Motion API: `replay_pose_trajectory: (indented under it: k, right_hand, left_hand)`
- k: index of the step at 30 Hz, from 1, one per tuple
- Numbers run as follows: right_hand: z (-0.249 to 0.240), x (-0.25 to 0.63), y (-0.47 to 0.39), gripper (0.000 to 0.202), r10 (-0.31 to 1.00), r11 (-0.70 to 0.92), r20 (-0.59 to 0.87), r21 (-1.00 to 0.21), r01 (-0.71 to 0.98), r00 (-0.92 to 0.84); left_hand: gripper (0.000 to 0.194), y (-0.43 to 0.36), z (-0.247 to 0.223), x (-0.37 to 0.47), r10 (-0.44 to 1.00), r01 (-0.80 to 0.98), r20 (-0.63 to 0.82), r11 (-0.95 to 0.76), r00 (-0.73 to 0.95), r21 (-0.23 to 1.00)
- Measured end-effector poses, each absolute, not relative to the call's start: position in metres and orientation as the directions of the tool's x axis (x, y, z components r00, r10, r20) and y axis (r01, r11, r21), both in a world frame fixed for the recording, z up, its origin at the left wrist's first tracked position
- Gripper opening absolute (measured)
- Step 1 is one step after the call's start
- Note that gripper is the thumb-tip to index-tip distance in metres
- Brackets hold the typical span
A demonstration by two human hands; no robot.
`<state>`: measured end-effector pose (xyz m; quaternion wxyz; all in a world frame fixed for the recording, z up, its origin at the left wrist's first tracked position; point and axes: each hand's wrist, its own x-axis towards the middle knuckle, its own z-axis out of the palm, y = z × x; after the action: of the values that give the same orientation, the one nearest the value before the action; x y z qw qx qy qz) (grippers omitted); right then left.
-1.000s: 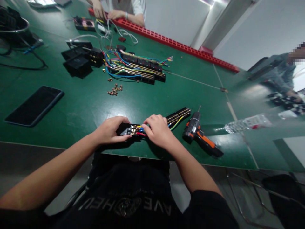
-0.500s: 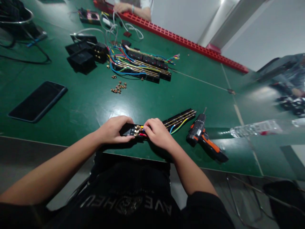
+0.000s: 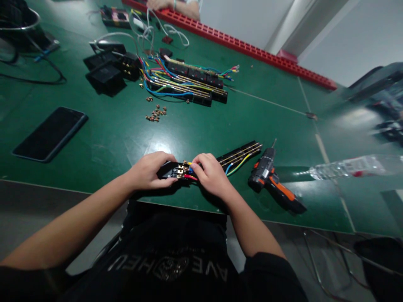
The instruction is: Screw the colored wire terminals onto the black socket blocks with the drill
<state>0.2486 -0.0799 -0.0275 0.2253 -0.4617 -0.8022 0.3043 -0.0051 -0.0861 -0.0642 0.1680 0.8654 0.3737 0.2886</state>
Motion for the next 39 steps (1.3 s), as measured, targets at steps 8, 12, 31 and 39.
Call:
replay_pose_trajectory:
  k: [8, 12, 31, 39]
  right_hand:
    - [-0.039, 0.243, -0.078, 0.022, 0.882, 0.442, 0.176, -0.632, 0.637, -0.437]
    - [-0.041, 0.243, -0.078, 0.022, 0.881, 0.454, 0.203, -0.619, 0.641, -0.427]
    - [-0.045, 0.238, -0.076, 0.022, 0.878, 0.462, 0.176, -0.558, 0.690, -0.446]
    - [-0.041, 0.236, -0.076, 0.023, 0.881, 0.449, 0.152, -0.563, 0.694, -0.447]
  left_hand:
    - [0.051, -0.086, -0.059, -0.005, 0.755, 0.499, 0.401, -0.648, 0.518, 0.576]
    - [0.036, -0.074, -0.039, -0.002, 0.775, 0.498, 0.396, -0.624, 0.493, 0.602]
    - [0.020, 0.000, 0.022, 0.034, 0.391, 0.404, -0.100, -0.882, 0.915, 0.244]
    - [0.025, 0.007, 0.034, 0.031, 0.420, 0.432, -0.104, -0.873, 0.902, 0.224]
